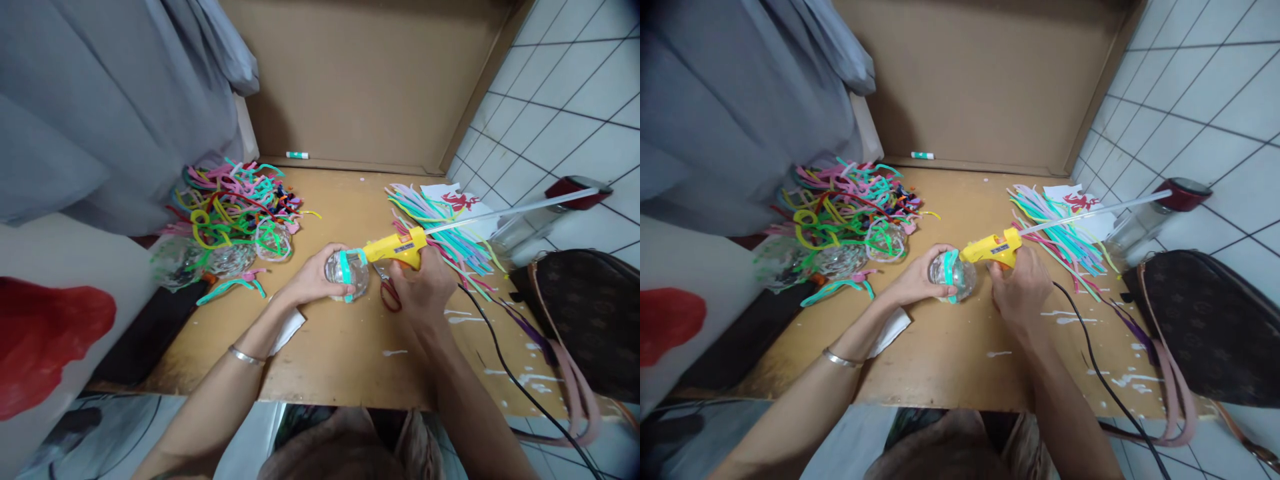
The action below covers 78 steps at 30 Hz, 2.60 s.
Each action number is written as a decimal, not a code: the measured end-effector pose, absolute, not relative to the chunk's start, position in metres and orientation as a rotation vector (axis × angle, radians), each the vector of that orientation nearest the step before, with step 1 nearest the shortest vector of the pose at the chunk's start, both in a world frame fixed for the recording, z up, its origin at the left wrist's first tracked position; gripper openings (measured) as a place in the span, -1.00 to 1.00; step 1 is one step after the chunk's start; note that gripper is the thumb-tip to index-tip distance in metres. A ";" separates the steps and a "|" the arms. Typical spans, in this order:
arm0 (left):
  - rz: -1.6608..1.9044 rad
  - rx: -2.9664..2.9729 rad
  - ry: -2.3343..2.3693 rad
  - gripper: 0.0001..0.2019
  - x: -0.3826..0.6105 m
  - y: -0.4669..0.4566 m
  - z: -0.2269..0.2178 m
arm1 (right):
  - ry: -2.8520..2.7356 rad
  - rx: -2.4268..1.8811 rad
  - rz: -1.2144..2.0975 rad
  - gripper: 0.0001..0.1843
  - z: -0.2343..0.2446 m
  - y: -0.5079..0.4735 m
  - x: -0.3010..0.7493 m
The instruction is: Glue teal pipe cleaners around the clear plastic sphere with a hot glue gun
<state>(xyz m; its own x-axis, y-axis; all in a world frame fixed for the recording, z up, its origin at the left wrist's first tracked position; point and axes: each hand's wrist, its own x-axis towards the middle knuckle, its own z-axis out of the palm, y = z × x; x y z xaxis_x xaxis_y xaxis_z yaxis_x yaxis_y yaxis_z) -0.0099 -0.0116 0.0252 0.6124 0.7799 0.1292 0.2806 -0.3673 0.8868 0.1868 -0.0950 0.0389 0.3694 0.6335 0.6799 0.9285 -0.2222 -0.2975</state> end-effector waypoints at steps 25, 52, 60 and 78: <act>0.700 1.940 0.833 -0.28 -0.009 -0.011 0.024 | -1.404 -1.913 -0.591 -0.85 0.038 -0.096 0.190; 0.681 1.933 0.831 -0.27 -0.009 -0.014 0.028 | -1.430 -1.700 -0.751 -0.90 0.032 -0.093 0.195; 0.685 1.937 0.836 -0.28 -0.009 -0.014 0.029 | -1.436 -1.676 -0.774 -0.94 0.034 -0.094 0.193; 0.685 1.941 0.830 -0.28 -0.008 -0.013 0.028 | -1.440 -1.669 -0.766 -0.93 0.034 -0.094 0.194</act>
<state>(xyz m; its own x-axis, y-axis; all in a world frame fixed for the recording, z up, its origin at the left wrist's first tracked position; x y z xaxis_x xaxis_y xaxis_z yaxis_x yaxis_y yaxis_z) -0.0083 -0.0134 0.0280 0.6227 0.7707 0.1351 0.2789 -0.3800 0.8819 0.1937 -0.0943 0.0338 0.1741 0.5092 0.8429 0.9835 -0.0474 -0.1745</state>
